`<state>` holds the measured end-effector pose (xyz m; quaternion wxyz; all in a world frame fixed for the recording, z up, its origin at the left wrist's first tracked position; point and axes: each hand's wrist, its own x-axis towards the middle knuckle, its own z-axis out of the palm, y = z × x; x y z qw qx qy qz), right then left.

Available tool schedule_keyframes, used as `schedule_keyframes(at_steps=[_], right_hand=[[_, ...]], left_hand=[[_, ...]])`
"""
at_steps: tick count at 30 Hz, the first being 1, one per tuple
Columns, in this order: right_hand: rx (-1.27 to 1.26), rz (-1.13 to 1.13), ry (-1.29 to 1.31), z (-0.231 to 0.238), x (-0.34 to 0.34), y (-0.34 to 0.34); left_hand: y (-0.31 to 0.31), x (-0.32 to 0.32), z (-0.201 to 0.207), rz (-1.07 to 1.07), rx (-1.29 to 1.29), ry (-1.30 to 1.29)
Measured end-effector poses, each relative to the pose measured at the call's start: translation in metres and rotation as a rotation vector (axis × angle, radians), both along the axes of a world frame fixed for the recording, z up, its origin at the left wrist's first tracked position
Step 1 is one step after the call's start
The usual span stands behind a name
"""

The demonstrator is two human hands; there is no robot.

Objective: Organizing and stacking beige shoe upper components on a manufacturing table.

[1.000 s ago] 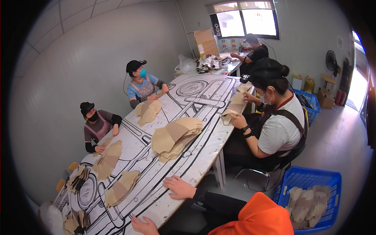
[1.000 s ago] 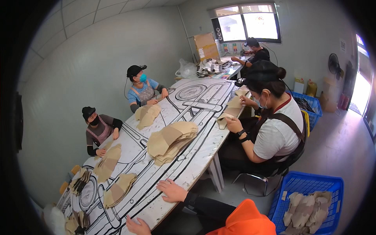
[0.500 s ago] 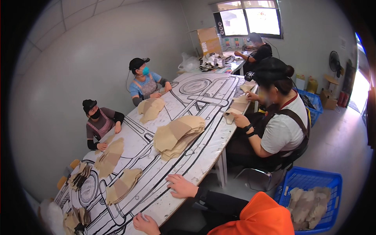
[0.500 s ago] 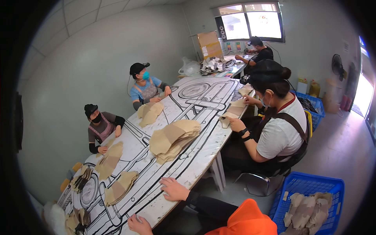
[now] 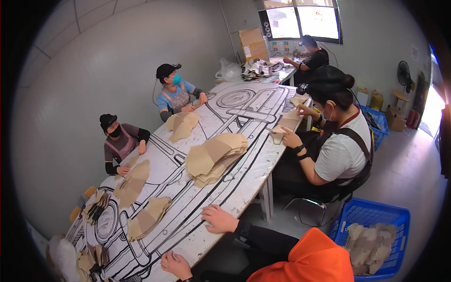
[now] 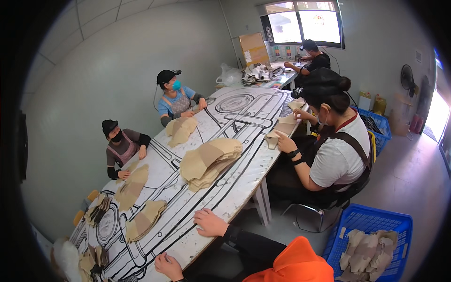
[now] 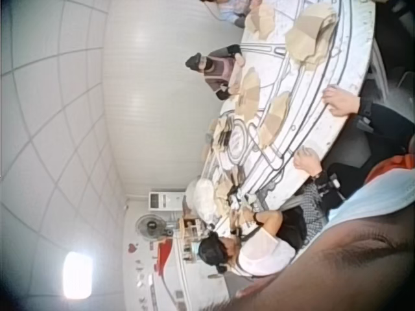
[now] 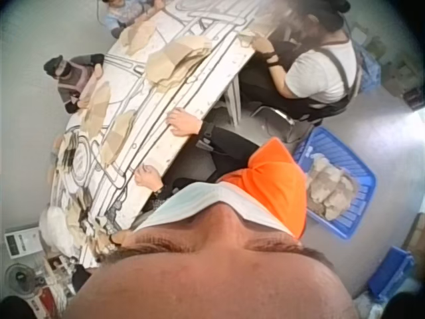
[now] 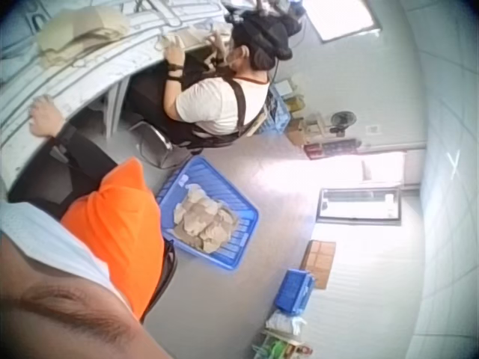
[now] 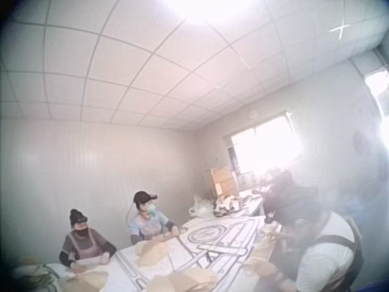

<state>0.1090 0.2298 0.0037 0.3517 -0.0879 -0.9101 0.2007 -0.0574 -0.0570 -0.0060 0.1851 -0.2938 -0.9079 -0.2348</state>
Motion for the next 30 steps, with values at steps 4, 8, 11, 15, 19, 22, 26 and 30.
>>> schedule_keyframes(at_steps=[4, 8, 11, 15, 19, 22, 26, 30], right_hand=[[0.022, 0.024, 0.003, 0.001, -0.001, 0.001], [-0.018, 0.04, -0.069, 0.003, -0.001, 0.002], [-0.049, -0.005, -0.035, 0.0, 0.009, 0.004], [-0.012, 0.022, 0.045, 0.001, -0.004, 0.001], [-0.007, -0.023, 0.121, -0.001, -0.005, 0.001], [-0.003, 0.005, 0.043, -0.001, 0.0, 0.002], [-0.078, -0.025, 0.02, -0.004, -0.001, 0.001], [0.038, -0.009, 0.057, -0.01, -0.001, 0.005]], left_hand=[[0.008, 0.002, -0.006, 0.014, 0.176, 0.268], [0.007, -0.002, -0.005, -0.013, 0.107, 0.218], [0.012, 0.0, -0.007, -0.04, 0.113, 0.193], [0.008, 0.006, 0.014, -0.029, 0.088, 0.377], [0.013, 0.009, 0.015, 0.058, 0.134, 0.423], [0.01, 0.002, 0.01, -0.025, 0.065, 0.335], [0.012, 0.009, 0.015, -0.032, 0.068, 0.381], [0.013, 0.008, 0.014, -0.033, 0.03, 0.342]])
